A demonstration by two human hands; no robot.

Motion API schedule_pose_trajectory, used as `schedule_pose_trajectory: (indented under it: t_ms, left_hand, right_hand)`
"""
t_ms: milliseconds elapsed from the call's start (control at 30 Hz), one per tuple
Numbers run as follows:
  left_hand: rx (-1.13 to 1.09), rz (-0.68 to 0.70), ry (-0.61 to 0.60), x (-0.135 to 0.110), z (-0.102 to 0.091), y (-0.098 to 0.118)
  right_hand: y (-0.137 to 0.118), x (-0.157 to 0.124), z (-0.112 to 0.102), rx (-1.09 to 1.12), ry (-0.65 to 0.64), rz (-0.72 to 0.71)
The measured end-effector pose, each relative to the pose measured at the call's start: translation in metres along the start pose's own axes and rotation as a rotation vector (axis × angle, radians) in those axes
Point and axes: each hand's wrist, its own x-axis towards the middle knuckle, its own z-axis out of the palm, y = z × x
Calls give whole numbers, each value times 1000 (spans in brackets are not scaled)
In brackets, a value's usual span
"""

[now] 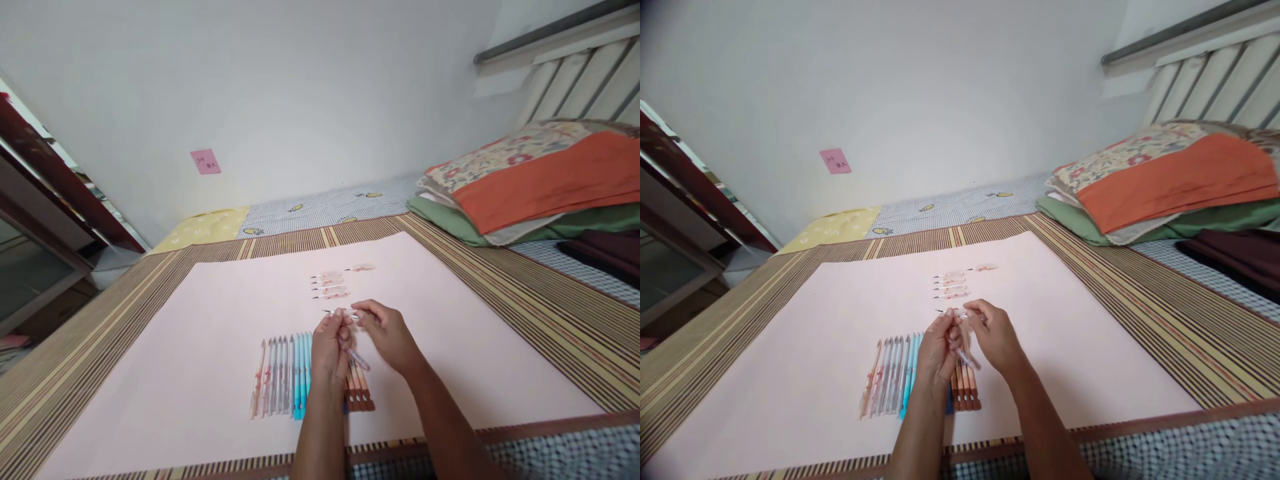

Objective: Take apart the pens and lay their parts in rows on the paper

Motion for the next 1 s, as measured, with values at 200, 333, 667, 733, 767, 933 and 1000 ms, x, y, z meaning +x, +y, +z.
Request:
schedule_pose_trajectory:
  t_ms: [200, 333, 667, 733, 767, 933, 1000]
  left_hand:
    - [74, -28, -8, -3, 3, -1]
    - [117, 7, -82, -7, 8, 3]
    - [166, -6, -9, -2, 7, -3]
    - [205, -5, 16, -1, 6, -4]
    - [226, -6, 28, -1, 6, -4]
    - [257, 17, 115, 4, 1, -9]
    - [234, 14, 140, 5, 1, -10]
  right_hand:
    - [1, 0, 2, -115, 2, -83]
    - [2, 2, -3, -71, 36, 7]
    - [1, 17, -8, 137, -91, 281]
    - [4, 20, -7, 171, -118, 357]
    - [6, 22, -6, 175, -130, 386]
    - [7, 28, -3, -15, -155, 235]
    - [10, 33, -6, -98, -151, 118]
